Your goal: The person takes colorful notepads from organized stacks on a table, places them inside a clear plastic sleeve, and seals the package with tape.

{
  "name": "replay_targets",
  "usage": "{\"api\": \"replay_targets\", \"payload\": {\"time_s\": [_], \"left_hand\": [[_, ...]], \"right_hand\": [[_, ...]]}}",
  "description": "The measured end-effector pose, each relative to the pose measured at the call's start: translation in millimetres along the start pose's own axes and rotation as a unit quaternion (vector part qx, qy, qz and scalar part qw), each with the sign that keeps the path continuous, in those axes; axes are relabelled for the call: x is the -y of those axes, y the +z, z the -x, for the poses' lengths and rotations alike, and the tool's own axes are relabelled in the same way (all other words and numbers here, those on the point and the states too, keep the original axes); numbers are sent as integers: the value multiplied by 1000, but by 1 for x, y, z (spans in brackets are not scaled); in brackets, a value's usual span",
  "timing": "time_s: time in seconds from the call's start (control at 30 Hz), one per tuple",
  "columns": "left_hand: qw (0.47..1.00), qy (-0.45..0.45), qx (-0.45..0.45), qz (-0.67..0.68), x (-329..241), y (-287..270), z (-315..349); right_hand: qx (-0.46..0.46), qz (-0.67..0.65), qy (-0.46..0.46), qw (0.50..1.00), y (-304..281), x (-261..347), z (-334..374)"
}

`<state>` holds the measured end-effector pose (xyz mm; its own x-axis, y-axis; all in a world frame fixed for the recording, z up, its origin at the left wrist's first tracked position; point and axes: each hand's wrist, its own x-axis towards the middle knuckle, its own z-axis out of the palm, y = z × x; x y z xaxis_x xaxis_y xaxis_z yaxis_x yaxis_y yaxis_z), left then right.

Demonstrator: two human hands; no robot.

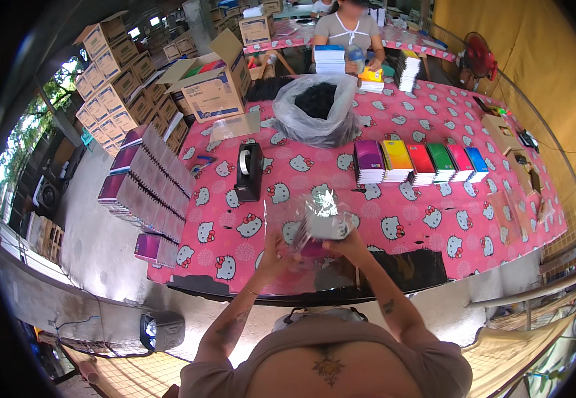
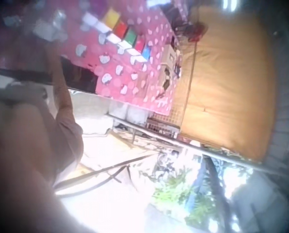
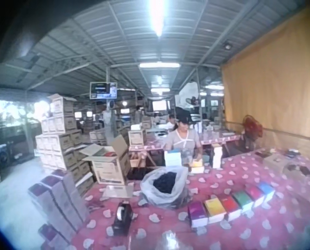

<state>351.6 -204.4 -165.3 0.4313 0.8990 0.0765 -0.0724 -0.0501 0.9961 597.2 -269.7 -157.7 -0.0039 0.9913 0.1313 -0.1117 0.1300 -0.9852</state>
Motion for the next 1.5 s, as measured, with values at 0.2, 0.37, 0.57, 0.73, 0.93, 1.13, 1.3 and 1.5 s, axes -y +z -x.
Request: {"api": "replay_targets", "payload": {"time_s": [0.2,0.37,0.57,0.73,0.93,1.13,1.3,1.5], "left_hand": [[944,194,43,-264,-54,12,-29],[981,92,-58,-159,-32,-46,-76],[976,-69,-175,-108,12,-150,-184],[987,-87,-137,3,19,-169,-196],[981,-55,-185,-31,60,-171,-166],[804,58,-102,-583,-25,-135,-158],[963,103,228,-100,-41,-82,-106],[898,232,318,-195,-79,-31,-89]], "right_hand": [[11,118,9,993,-4,24,-10],[-145,179,-40,972,5,57,-15],[-76,588,-142,793,74,105,-1],[-44,622,-54,780,86,102,-8],[-79,618,-94,776,101,99,-9],[-78,621,-63,778,95,98,-4],[-80,632,-60,769,104,98,-7],[-29,616,-27,787,102,108,-12]]}}
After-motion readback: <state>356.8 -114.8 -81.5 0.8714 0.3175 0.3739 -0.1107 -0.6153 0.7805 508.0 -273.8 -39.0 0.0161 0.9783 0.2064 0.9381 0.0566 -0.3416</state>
